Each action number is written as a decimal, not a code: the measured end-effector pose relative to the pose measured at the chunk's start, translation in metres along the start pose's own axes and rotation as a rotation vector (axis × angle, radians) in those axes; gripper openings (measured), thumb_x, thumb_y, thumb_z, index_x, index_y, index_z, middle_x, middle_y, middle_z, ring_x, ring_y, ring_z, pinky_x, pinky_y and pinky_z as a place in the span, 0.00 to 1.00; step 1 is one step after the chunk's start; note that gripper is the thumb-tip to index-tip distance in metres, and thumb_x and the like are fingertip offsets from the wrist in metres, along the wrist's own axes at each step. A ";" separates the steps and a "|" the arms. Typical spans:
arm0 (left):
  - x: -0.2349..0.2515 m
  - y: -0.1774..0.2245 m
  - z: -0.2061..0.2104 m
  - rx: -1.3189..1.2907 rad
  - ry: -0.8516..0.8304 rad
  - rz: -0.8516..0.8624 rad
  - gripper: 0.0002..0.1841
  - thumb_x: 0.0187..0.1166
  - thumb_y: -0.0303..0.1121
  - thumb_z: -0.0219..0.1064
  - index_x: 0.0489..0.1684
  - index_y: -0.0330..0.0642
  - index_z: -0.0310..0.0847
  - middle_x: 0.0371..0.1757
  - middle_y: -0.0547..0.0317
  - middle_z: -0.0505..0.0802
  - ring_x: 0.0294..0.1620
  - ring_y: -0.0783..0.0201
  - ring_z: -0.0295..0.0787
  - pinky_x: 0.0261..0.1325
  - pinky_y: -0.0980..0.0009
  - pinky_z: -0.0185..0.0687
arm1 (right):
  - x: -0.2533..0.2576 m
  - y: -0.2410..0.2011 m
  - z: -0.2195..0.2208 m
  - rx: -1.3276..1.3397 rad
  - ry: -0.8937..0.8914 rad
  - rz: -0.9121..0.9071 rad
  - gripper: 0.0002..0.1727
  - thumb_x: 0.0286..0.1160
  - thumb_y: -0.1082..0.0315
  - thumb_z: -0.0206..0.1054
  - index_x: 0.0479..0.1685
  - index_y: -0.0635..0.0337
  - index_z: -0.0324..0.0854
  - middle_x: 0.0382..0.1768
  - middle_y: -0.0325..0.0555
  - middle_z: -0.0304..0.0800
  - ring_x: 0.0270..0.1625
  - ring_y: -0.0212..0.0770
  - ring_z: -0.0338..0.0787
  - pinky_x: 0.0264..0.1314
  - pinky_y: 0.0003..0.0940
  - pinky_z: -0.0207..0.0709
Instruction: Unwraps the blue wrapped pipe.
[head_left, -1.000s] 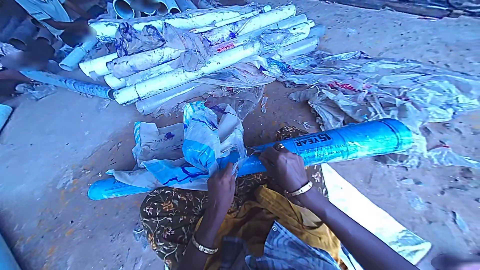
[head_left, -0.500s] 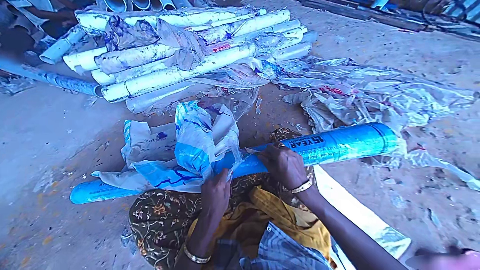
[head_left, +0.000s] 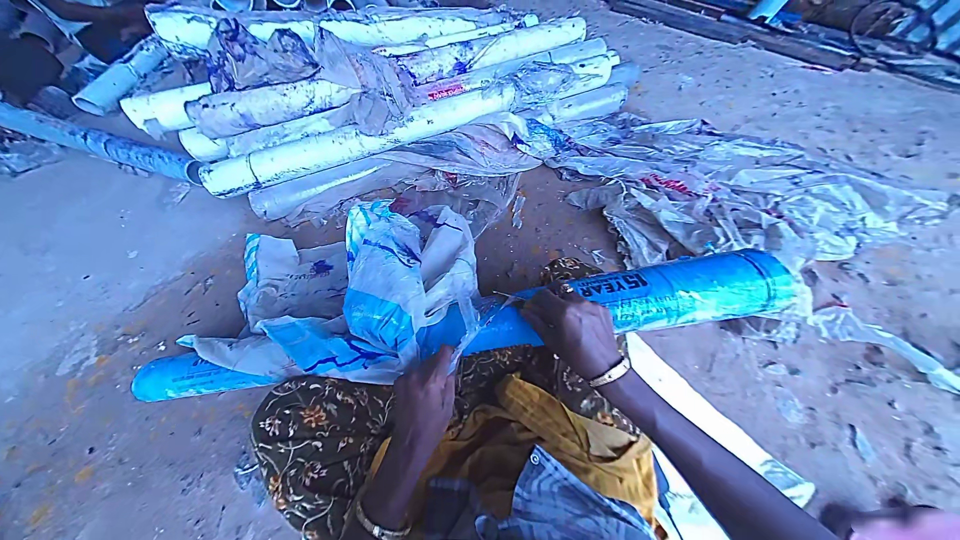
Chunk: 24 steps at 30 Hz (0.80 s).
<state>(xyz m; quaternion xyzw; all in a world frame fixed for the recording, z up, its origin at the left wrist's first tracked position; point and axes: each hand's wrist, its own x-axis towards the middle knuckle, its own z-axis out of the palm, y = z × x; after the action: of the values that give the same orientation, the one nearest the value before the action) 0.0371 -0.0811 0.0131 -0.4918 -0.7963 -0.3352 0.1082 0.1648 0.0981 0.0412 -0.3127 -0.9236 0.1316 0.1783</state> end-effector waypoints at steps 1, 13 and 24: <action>-0.001 -0.004 -0.003 0.008 0.008 -0.019 0.12 0.72 0.23 0.61 0.39 0.24 0.89 0.21 0.39 0.90 0.19 0.43 0.90 0.21 0.51 0.81 | -0.002 0.003 -0.003 -0.002 0.012 0.013 0.15 0.77 0.61 0.69 0.39 0.66 0.91 0.32 0.64 0.91 0.32 0.67 0.93 0.29 0.62 0.78; -0.008 -0.035 -0.017 0.038 0.162 -0.192 0.15 0.82 0.25 0.56 0.44 0.19 0.87 0.25 0.36 0.90 0.25 0.51 0.90 0.35 0.62 0.84 | -0.033 0.113 -0.087 0.191 0.384 0.263 0.29 0.86 0.50 0.56 0.48 0.76 0.81 0.26 0.51 0.81 0.24 0.33 0.75 0.32 0.35 0.72; 0.039 -0.056 -0.046 0.369 0.028 0.118 0.11 0.71 0.22 0.62 0.40 0.23 0.88 0.17 0.38 0.88 0.16 0.40 0.88 0.18 0.50 0.77 | 0.046 -0.002 0.039 0.353 0.205 0.255 0.18 0.86 0.61 0.64 0.48 0.73 0.82 0.28 0.64 0.85 0.32 0.64 0.87 0.39 0.64 0.75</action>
<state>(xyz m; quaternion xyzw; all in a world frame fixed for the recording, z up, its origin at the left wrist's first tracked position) -0.0374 -0.0996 0.0431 -0.5048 -0.8124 -0.1833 0.2271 0.1138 0.1201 0.0181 -0.4025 -0.8165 0.2799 0.3049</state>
